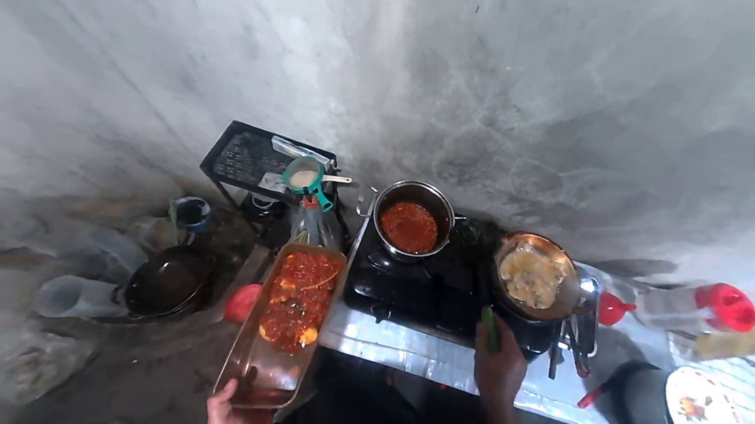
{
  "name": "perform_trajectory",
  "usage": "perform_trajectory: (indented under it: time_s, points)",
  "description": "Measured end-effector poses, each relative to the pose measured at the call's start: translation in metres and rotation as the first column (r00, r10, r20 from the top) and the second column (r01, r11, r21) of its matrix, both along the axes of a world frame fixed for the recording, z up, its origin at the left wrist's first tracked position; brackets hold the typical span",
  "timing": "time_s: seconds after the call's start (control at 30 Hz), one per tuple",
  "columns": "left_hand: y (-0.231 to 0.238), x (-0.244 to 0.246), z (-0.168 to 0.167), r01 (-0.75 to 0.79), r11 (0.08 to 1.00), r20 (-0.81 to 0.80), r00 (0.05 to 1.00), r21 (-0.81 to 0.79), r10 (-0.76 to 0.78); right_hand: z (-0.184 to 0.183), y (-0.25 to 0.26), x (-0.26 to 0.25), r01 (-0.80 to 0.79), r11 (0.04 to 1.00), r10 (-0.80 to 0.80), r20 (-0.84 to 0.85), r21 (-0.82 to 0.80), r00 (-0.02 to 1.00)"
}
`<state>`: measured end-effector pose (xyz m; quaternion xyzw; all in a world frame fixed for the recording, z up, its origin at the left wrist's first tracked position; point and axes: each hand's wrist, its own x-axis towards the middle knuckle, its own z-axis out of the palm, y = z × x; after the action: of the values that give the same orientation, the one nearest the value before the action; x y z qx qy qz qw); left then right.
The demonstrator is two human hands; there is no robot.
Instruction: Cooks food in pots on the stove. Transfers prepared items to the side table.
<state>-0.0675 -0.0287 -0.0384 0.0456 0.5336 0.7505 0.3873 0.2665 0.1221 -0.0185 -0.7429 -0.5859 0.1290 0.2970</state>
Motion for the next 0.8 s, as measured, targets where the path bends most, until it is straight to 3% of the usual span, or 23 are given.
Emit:
perform_trajectory:
  time_s: [0.13, 0.3, 0.47, 0.63, 0.7, 0.8]
  points:
    - [0.001, -0.002, -0.003, 0.021, 1.000, -0.009, 1.000, 0.008, -0.021, 0.055, 0.089, -0.021, -0.247, 0.966, 0.259, 0.315, -0.079, 0.913]
    - [0.001, 0.000, -0.002, 0.021, 1.000, -0.019, 1.000, 0.023, -0.020, 0.055, 0.148, -0.074, -0.462, 0.887, 0.376, 0.585, -0.004, 0.718]
    - [-0.007, 0.007, 0.000, -0.021, 0.999, -0.027, 0.999, 0.029, 0.022, 0.058, 0.163, -0.103, -0.523, 0.822, 0.540, 0.595, -0.223, 0.595]
    - [-0.018, 0.005, -0.011, -0.011, 0.999, -0.036, 0.999, 0.050, 0.013, 0.092, 0.184, -0.073, -0.647, 0.659, 0.734, 0.514, -0.383, 0.444]
    - [-0.019, 0.004, -0.014, -0.016, 0.998, -0.041, 0.999, 0.063, 0.019, 0.108, 0.197, -0.056, -0.656, 0.622, 0.760, 0.531, -0.428, 0.375]
    - [-0.019, 0.003, -0.013, -0.042, 0.998, -0.022, 0.999, 0.052, 0.043, 0.123, 0.211, -0.042, -0.641, 0.643, 0.725, 0.603, -0.420, 0.333]
